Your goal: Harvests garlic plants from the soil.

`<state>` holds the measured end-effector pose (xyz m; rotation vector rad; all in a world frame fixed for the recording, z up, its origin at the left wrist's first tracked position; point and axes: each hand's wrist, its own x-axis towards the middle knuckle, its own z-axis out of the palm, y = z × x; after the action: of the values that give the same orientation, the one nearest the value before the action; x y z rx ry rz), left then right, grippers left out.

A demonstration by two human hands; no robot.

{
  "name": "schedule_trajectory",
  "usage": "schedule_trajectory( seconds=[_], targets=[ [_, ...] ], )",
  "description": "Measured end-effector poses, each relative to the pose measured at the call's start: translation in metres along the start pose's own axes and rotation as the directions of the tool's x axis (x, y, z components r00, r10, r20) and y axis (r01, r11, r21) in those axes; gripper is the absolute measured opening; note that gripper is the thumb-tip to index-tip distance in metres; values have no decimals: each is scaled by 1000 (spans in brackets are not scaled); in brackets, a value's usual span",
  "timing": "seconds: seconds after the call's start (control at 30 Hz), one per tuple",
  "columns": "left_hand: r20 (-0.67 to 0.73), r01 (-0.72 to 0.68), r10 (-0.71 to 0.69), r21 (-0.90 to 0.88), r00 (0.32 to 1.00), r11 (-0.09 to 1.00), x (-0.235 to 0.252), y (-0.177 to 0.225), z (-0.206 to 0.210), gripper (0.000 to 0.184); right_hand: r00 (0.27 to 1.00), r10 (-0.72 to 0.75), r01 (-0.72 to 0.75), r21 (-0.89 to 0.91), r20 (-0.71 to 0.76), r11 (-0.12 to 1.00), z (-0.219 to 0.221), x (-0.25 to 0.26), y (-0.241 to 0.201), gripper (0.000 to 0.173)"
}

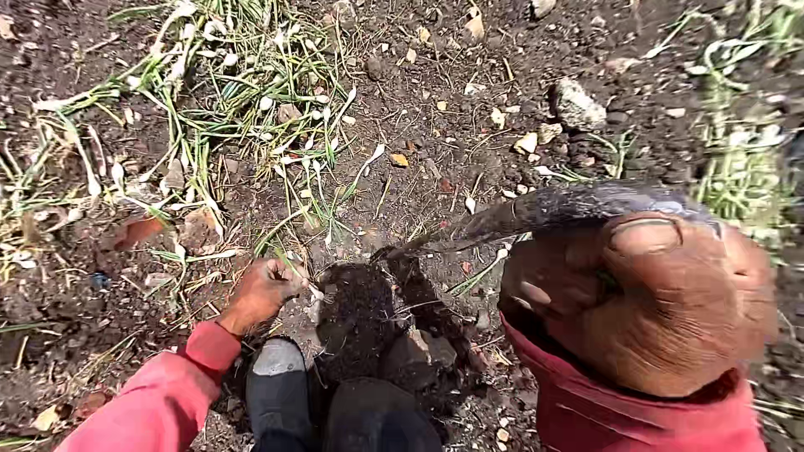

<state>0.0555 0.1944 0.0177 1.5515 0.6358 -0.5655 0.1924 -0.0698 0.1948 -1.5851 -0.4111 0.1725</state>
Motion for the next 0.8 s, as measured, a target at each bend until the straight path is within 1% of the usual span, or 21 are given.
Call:
schedule_trajectory(
  seconds=[0.03,0.07,0.1,0.17,0.2,0.23,0.27,0.3,0.37,0.4,0.43,0.47,0.53,0.57,0.6,0.63,0.67,0.7,0.73,0.77,0.8],
  targets=[
    [9,4,-4,33,1000,999,3,-2,11,6,998,22,-20,-42,51,999,2,2,2,13],
    [3,-1,1,74,1000,997,6,-1,22,6,992,91,-81,-113,85,990,5,-5,18,13],
    [-14,-4,5,116,1000,993,9,3,33,7,982,174,-158,-199,67,967,12,-21,49,19],
    [-54,-36,48,203,997,978,12,14,56,8,951,300,-304,-351,-68,886,25,-70,118,33],
    [-67,-70,89,253,994,965,15,21,68,9,930,342,-366,-369,-131,854,26,-89,136,38],
    [-61,-111,137,314,989,943,18,27,80,9,918,347,-394,-349,-191,850,23,-105,145,41],
    [-21,-140,160,385,987,912,15,27,96,10,899,370,-427,-278,-233,861,17,-125,143,42],
    [55,-163,156,475,986,865,11,22,114,12,884,390,-444,-199,-257,874,11,-140,135,40],
    [247,-206,39,699,968,685,23,11,141,21,893,355,-396,-108,-278,912,4,-140,116,36],
    [308,-242,-3,754,951,611,23,2,151,23,903,331,-364,-78,-274,928,1,-142,101,33],
    [334,-267,-6,766,943,584,18,-6,155,24,914,303,-332,-70,-270,941,-1,-147,83,30],
    [327,-279,31,750,945,600,15,-9,153,24,928,268,-300,-91,-259,950,-5,-151,66,26],
    [255,-294,156,708,954,642,9,-5,129,32,942,261,-302,-192,-211,934,-13,-160,39,29],
    [160,-291,256,717,953,634,10,-1,111,35,938,293,-331,-234,-185,914,-15,-165,35,33],
    [43,-265,354,747,934,609,16,4,90,33,932,319,-356,-275,-169,893,-13,-172,40,37],
    [-81,-230,460,782,884,579,27,9,69,30,930,329,-364,-315,-160,876,-9,-181,54,41],
    [-188,-150,501,815,845,560,41,14,47,30,936,321,-351,-374,-142,858,-2,-190,73,45],
    [-266,-57,487,833,832,551,56,19,28,30,947,303,-317,-455,-105,832,4,-194,89,49],
    [-302,16,450,844,841,537,69,22,13,29,955,289,-277,-520,-60,808,11,-191,96,52],
    [-300,48,419,856,857,515,80,21,0,25,960,280,-244,-545,-18,802,17,-182,95,53],
    [-265,27,414,867,871,497,86,18,-11,23,962,273,-221,-533,19,817,23,-170,86,51]
  ],
)
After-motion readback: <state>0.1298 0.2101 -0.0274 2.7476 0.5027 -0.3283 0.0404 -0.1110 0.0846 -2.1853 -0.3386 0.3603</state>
